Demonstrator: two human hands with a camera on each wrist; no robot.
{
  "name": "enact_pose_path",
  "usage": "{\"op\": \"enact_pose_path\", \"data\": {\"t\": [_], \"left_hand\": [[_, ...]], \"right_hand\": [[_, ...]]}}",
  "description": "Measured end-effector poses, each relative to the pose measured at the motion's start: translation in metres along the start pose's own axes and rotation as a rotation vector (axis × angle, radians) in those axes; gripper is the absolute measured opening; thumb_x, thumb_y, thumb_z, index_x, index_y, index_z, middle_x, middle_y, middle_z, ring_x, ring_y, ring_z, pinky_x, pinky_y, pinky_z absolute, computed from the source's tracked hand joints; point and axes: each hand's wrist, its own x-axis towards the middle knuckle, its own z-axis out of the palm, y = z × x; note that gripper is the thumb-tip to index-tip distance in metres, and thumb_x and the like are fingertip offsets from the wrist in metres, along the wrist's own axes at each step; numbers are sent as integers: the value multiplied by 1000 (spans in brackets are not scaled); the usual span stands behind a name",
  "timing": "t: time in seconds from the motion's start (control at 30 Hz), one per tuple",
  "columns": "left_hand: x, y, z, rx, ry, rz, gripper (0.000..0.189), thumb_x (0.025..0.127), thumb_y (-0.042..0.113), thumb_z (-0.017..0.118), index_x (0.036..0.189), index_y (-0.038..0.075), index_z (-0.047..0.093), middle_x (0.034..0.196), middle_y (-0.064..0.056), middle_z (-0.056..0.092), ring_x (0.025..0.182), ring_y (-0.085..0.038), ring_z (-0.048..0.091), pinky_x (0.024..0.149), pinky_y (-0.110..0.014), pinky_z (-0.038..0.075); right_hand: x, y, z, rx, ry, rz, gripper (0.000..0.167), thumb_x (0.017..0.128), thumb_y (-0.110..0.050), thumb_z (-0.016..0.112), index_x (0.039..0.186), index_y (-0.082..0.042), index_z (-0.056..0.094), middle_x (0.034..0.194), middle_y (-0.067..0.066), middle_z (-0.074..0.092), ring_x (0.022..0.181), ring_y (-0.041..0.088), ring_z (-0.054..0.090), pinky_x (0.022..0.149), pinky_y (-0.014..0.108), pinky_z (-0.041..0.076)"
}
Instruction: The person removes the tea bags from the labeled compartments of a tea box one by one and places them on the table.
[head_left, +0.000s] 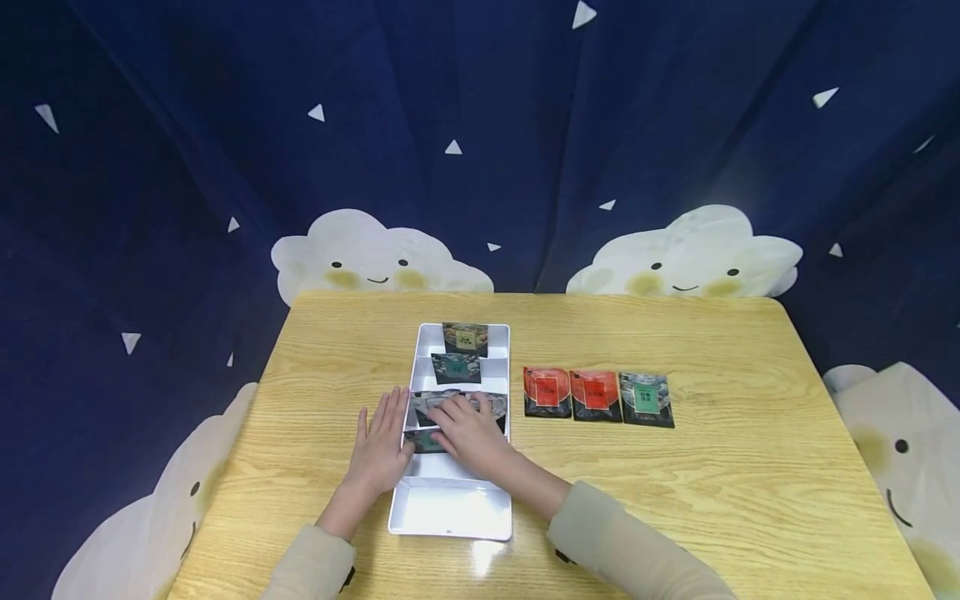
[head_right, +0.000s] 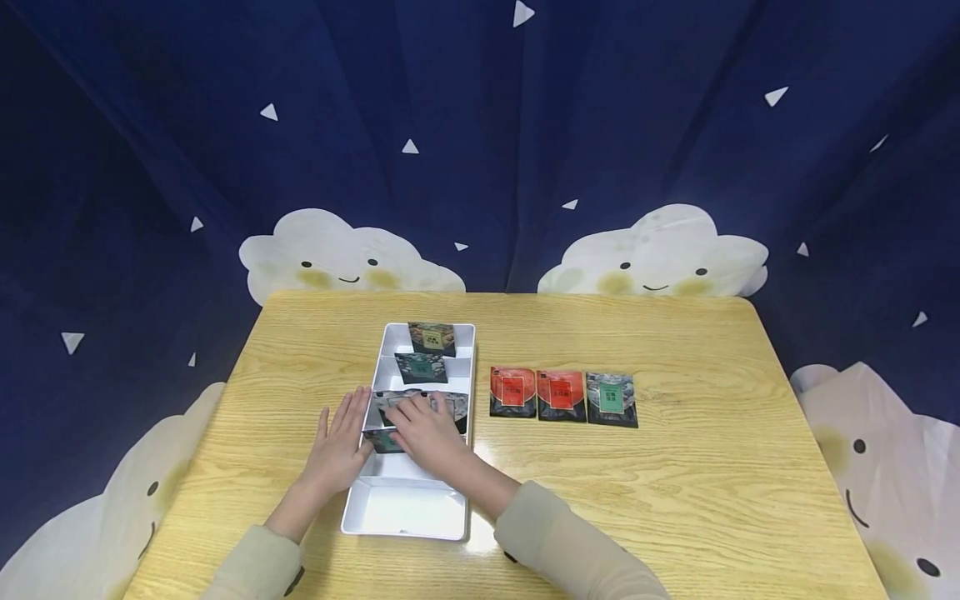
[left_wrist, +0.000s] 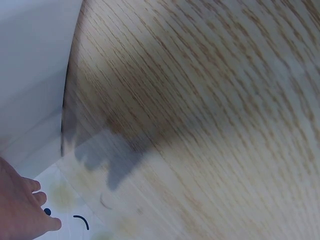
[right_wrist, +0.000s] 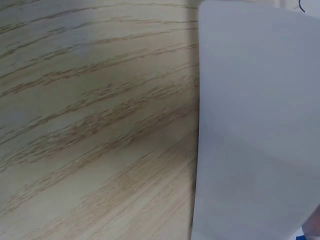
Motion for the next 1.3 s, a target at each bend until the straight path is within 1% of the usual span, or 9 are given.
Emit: {"op": "enact_pose_path", "data": {"t": [0.43, 0.63, 0.8, 0.87, 1.07, 1.3], "left_hand": [[-1, 0, 0, -13, 3, -3, 76, 84, 23, 47, 147, 7, 10, 152, -14, 13, 139, -31, 11, 109, -55, 4], [-1, 1, 0, -14, -3, -3, 76, 84, 23, 48, 147, 7, 9, 152, -14, 12, 139, -32, 11, 109, -56, 5], [0, 1, -1, -12, -12, -6, 77, 84, 23, 48, 148, 7, 7, 153, -13, 10, 139, -31, 11, 110, -55, 5], [0, 1, -1, -14, -14, -8, 76, 84, 22, 47, 148, 7, 7, 153, -12, 10, 139, -31, 11, 110, -55, 4], [0, 1, -1, -14, -15, -14, 73, 86, 22, 45, 148, 7, 8, 153, -12, 11, 139, -31, 11, 110, -55, 4], [0, 1, -1, -13, -17, -19, 73, 86, 22, 45, 147, 7, 9, 153, -12, 11, 139, -30, 11, 110, -54, 4]], "right_hand": [[0, -2, 0, -33, 62, -37, 23, 90, -36, 52, 108, -24, 60, 103, -8, 58, 100, 13, 50, 92, 40, 36], [0, -3, 1, -2, 50, -35, 19, 90, -32, 54, 105, -23, 61, 101, -9, 58, 99, 12, 51, 93, 40, 35], [0, -3, 1, -6, 68, -36, 18, 89, -31, 55, 104, -23, 62, 99, -9, 59, 96, 12, 51, 92, 39, 34], [-1, -3, 1, -6, 75, -36, 17, 89, -30, 54, 104, -23, 61, 98, -9, 60, 95, 12, 52, 92, 39, 34], [-1, -4, -1, 1, 59, -23, 19, 92, -27, 49, 106, -21, 60, 98, -8, 60, 95, 12, 53, 93, 40, 34], [-1, -3, -9, 51, 49, -5, 18, 91, -21, 50, 105, -19, 60, 99, -6, 60, 95, 12, 53, 94, 40, 36]]}}
